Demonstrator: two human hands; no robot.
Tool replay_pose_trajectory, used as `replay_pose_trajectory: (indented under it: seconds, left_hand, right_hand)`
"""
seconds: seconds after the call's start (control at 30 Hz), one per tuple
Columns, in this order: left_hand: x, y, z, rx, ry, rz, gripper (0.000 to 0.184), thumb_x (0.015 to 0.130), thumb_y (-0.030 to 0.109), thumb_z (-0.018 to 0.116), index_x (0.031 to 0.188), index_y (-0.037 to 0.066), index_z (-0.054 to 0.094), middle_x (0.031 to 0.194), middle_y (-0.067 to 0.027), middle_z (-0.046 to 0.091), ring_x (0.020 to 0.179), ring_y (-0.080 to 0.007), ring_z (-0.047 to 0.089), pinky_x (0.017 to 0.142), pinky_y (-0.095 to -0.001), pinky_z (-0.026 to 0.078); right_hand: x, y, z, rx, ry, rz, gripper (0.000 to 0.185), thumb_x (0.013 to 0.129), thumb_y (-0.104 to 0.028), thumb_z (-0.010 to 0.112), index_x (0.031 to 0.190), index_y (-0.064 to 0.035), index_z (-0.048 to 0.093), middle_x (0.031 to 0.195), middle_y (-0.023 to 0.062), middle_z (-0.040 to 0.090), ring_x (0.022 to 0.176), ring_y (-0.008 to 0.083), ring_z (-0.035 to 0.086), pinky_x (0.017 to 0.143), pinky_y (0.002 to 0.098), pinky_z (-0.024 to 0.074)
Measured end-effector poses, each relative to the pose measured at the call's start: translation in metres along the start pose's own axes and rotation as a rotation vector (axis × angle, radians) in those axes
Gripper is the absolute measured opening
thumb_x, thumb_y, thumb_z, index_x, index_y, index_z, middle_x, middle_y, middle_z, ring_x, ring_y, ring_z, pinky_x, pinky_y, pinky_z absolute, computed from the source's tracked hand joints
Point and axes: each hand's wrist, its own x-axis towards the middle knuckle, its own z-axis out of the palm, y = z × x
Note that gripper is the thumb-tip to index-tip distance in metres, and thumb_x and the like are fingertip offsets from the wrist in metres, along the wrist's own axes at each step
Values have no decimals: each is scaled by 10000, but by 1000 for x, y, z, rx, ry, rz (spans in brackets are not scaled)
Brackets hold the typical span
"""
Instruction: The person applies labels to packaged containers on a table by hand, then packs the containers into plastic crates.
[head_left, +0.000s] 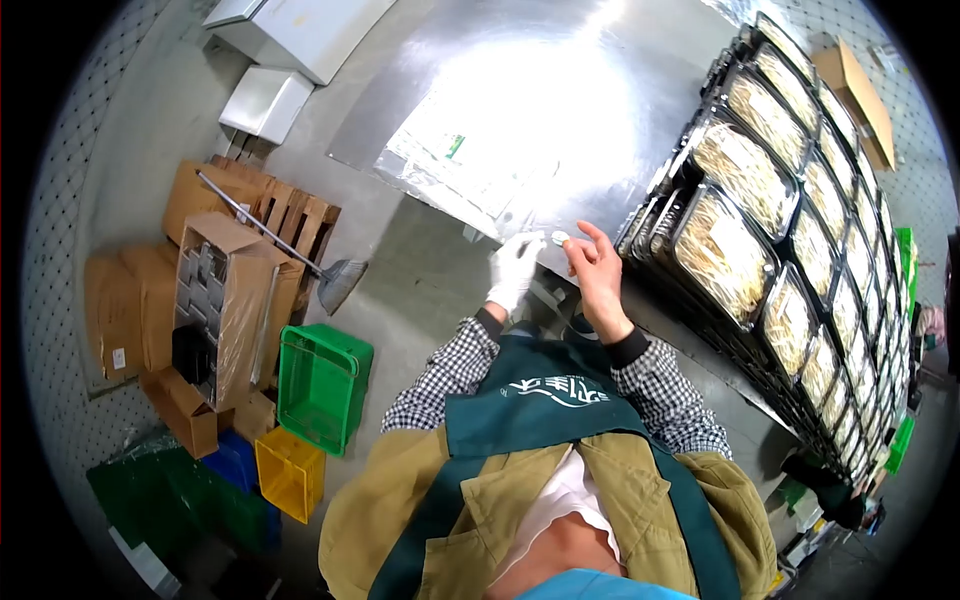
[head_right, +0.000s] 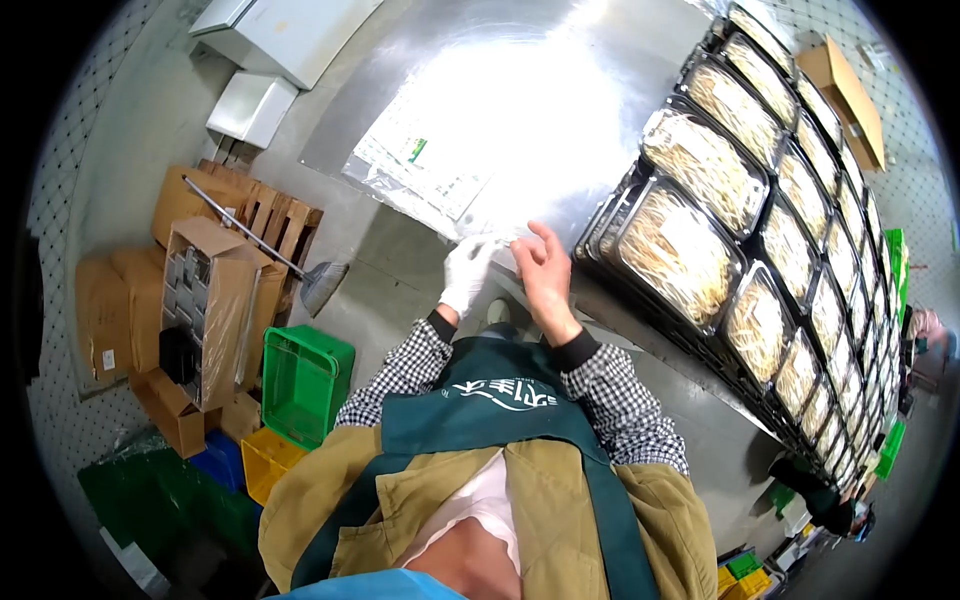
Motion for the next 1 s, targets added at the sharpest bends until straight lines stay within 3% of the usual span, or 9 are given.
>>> replay_pose_trajectory:
  seconds: [0.17, 0.2, 0.27, 0.33, 0.43, 0.53, 0.7, 0.87, 1.0]
  left_hand:
    - [52, -25, 40, 526, -115, 117, 379, 901, 197, 477, 1212, -16, 515, 1143, -211, 583, 1047, -348, 543, 918, -387, 422]
    - [102, -153, 58, 527, 24, 437, 372, 906, 193, 476, 1193, -38, 523, 1130, -207, 592, 1040, -336, 553, 921, -378, 424]
    - [54, 40, 30, 86, -28, 11, 351, 904, 164, 484, 1179, -49, 535, 1119, -192, 605, 1036, -295, 568, 924, -348, 430]
    - [47, 36, 40, 31, -110, 136, 316, 894, 107, 499, 1164, -48, 551, 1104, -163, 619, 1031, -234, 578, 919, -309, 434]
    - [16, 47, 59, -145, -198, 124, 258, 893, 155, 546, 1093, 7, 611, 1022, -97, 659, 957, -158, 608, 847, -292, 468]
    - [-22, 83, 62, -302, -369, 31, 292, 918, 94, 519, 1191, -13, 524, 1127, -79, 603, 1010, -144, 586, 912, -272, 444]
    - [-36, 67, 53, -359, -391, 14, 269, 909, 76, 529, 1162, -12, 560, 1079, -77, 630, 978, -120, 591, 888, -250, 452]
    - [-42, 37, 29, -298, -243, -33, 239, 902, 62, 526, 1121, 2, 601, 960, -69, 666, 880, -97, 614, 777, -231, 488]
    - [-42, 16, 16, -286, -202, -68, 221, 915, 52, 499, 1101, -14, 599, 935, -68, 661, 834, -111, 620, 751, -224, 492]
  right_hand:
    - [-79, -81, -34, -52, 31, -241, 443, 845, -48, 637, 1247, 6, 458, 895, 49, 652, 707, 55, 540, 623, 185, 438]
    - [-91, -95, -46, -91, 87, -341, 445, 838, -23, 638, 1246, 4, 461, 894, 49, 655, 728, 63, 559, 653, 189, 451]
    - [-103, -117, -81, -279, 266, -577, 467, 827, 2, 641, 1252, 5, 447, 911, 64, 662, 807, 73, 582, 725, 210, 466]
    - [-106, -140, -116, -540, 408, -596, 376, 815, -10, 652, 1170, -18, 529, 875, 73, 660, 776, 101, 591, 698, 232, 469]
    - [-95, -179, -139, -1026, 257, -755, 81, 782, -47, 653, 859, -67, 635, 759, 88, 612, 770, 238, 552, 704, 327, 448]
    - [-71, -204, -152, -1296, -36, -811, 24, 796, -84, 628, 798, -70, 609, 815, 80, 619, 811, 238, 549, 745, 321, 429]
    - [-37, -225, -162, -1369, -355, -834, 79, 814, -93, 587, 748, -50, 578, 1139, 66, 546, 957, 223, 564, 809, 345, 440]
    - [-15, -218, -142, -1523, -543, -958, 86, 802, -108, 591, 731, -68, 566, 1104, 39, 551, 956, 202, 555, 830, 344, 401]
    - [-1, -202, -148, -1519, -569, -992, 156, 780, -112, 640, 932, -90, 610, 1030, 31, 576, 934, 194, 558, 794, 335, 415]
